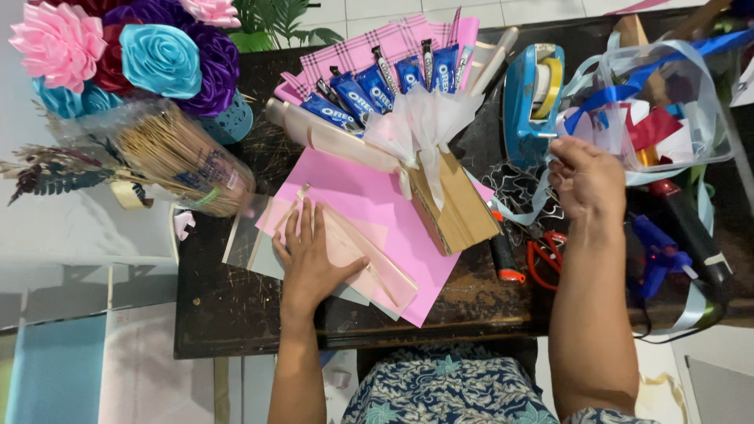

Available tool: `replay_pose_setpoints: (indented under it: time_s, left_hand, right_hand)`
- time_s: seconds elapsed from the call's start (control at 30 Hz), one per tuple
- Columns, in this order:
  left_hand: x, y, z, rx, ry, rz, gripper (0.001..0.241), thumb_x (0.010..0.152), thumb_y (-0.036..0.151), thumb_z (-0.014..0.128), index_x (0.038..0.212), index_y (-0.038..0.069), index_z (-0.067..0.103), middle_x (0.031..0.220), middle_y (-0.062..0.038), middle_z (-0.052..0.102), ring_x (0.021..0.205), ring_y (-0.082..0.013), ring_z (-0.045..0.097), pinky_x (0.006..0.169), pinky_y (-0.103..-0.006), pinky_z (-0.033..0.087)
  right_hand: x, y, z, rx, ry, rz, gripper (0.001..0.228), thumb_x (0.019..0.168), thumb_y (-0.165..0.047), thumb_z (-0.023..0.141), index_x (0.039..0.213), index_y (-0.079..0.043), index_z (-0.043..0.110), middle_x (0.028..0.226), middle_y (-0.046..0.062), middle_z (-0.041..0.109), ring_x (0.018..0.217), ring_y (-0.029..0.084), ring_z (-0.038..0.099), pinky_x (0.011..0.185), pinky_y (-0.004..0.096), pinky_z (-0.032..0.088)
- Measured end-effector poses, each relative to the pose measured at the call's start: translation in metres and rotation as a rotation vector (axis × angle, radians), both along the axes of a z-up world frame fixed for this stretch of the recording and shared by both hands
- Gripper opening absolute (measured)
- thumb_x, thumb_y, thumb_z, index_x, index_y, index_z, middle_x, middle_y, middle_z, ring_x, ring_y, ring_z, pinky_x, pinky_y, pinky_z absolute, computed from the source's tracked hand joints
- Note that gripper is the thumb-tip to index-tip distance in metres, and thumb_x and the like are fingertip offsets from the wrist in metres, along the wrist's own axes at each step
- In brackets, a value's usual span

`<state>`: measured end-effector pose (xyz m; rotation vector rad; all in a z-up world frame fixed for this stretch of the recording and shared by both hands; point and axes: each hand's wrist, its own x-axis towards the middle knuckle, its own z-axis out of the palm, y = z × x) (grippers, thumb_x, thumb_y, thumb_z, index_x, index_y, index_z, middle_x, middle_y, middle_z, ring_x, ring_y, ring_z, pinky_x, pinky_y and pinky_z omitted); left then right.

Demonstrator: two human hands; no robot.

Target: The person cuts a sheet of translucent wrapping paper with a utility knife, then folds and wraps it around a bouquet of Oreo cookies. They secure the wrapping with tape and adjust the folds to complete the presentation.

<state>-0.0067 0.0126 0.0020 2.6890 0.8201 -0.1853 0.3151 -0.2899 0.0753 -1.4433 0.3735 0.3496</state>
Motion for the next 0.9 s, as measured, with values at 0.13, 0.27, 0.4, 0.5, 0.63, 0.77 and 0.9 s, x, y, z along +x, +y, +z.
replay_pose_setpoints:
  time_s: [0.13,0.27,0.4,0.5,0.63,0.77,0.9]
  left_hand:
    - [0.000,-0.001,0.002,0.006,-0.011,-0.005,0.143,0.078,0.090,0.073,0.179,0.019,0.001,0.188,-0.005,-0.004,0.171,-0.0309,-0.006,0.127,-0.0705,-0.001]
    - [0.000,-0.001,0.001,0.006,-0.019,0.000,0.142,0.078,0.090,0.073,0.179,0.018,0.003,0.188,-0.005,-0.002,0.171,-0.0309,-0.005,0.127,-0.0716,0.000]
    - [0.002,-0.004,0.018,-0.130,-0.134,0.005,0.142,0.074,0.081,0.087,0.174,0.001,0.025,0.185,-0.023,0.013,0.165,-0.0465,0.009,0.122,-0.0773,-0.002]
    - [0.001,-0.004,0.019,-0.125,-0.126,0.010,0.144,0.073,0.081,0.087,0.175,0.002,0.024,0.185,-0.022,0.013,0.165,-0.0475,0.010,0.122,-0.0790,0.000]
    - [0.001,-0.005,0.019,-0.119,-0.111,0.033,0.144,0.073,0.085,0.085,0.176,0.005,0.023,0.185,-0.021,0.012,0.165,-0.0475,0.011,0.122,-0.0792,0.003]
    - [0.002,-0.003,0.022,-0.120,-0.065,0.031,0.145,0.071,0.083,0.086,0.176,0.006,0.022,0.185,-0.022,0.014,0.167,-0.0466,0.012,0.123,-0.0796,0.007]
    - [0.001,-0.002,0.013,-0.068,-0.069,-0.009,0.145,0.071,0.083,0.086,0.176,0.006,0.022,0.185,-0.021,0.013,0.167,-0.0450,0.013,0.124,-0.0783,0.008]
  right_hand:
    - [0.018,-0.012,-0.061,0.148,-0.072,0.065,0.010,0.091,-0.004,0.083,0.100,-0.001,0.077,0.075,0.004,0.065,0.055,0.006,0.048,0.046,0.018,0.030]
    - [0.016,-0.007,-0.057,0.097,0.023,0.009,0.010,0.090,-0.010,0.085,0.097,-0.009,0.078,0.078,0.000,0.067,0.063,0.007,0.054,0.053,0.019,0.037]
    - [0.020,-0.012,-0.101,-0.103,-0.318,0.012,0.017,0.094,-0.018,0.093,0.103,-0.008,0.082,0.078,0.002,0.062,0.066,0.007,0.063,0.053,0.019,0.053]
    - [0.029,-0.015,-0.113,-0.708,-0.854,0.031,0.007,0.100,-0.021,0.092,0.096,-0.019,0.087,0.081,0.006,0.072,0.079,0.025,0.070,0.082,0.035,0.054]
    - [0.013,-0.036,-0.089,-1.196,-1.228,-0.108,0.008,0.098,-0.003,0.086,0.097,-0.004,0.078,0.098,0.012,0.065,0.087,0.034,0.070,0.071,0.039,0.058]
    - [-0.028,-0.034,-0.058,-0.620,-1.170,0.141,0.012,0.115,0.007,0.091,0.111,0.005,0.080,0.100,0.018,0.065,0.094,0.031,0.068,0.079,0.034,0.053]
    - [-0.159,0.008,0.010,-0.153,-0.792,0.396,0.010,0.102,0.000,0.085,0.105,-0.001,0.075,0.100,0.014,0.073,0.097,0.020,0.066,0.092,0.033,0.054]
